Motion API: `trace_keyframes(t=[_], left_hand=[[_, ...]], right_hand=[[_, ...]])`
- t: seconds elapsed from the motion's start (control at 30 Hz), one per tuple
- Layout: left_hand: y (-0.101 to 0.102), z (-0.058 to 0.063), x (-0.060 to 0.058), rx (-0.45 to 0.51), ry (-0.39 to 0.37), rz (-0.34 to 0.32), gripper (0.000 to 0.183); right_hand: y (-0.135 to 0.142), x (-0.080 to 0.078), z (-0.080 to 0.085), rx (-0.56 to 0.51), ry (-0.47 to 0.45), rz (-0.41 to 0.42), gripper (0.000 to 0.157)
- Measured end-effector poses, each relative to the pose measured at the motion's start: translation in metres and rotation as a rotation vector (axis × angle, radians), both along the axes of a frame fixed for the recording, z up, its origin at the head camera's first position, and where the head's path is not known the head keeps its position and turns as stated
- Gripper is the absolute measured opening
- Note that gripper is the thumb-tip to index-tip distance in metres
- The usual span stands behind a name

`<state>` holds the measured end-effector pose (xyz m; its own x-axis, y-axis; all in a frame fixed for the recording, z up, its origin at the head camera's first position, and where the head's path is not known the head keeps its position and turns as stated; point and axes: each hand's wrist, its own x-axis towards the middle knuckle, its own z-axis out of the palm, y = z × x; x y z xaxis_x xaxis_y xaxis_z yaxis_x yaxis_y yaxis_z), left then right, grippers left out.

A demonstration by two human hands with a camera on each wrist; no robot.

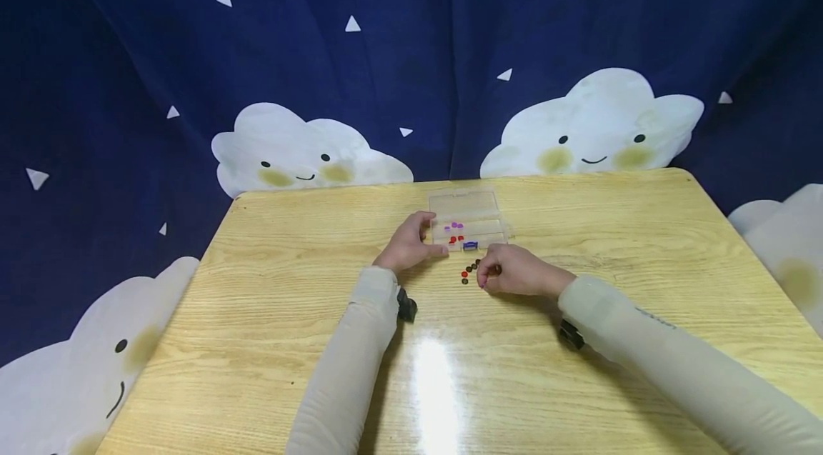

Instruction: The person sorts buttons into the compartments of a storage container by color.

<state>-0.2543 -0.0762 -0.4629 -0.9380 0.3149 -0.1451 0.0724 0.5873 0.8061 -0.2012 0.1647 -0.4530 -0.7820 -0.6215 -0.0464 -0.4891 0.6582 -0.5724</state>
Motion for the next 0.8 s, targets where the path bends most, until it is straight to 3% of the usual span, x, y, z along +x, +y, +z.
trace_keyframes(t=[0.33,0.8], left_hand=[[0.0005,-0.0022,0.0003,-0.002,-0.011,0.001,0.079],[0.0011,0.0038,0.0017,-0.005,-0.005,-0.009,0.078]], right_hand=[[0.0031,0.0009,0.0009,-0.023,-0.051,-0.014,0.012],[0.0082,-0.0007,0.0039,-0.107,-0.069,-0.044,0.011]])
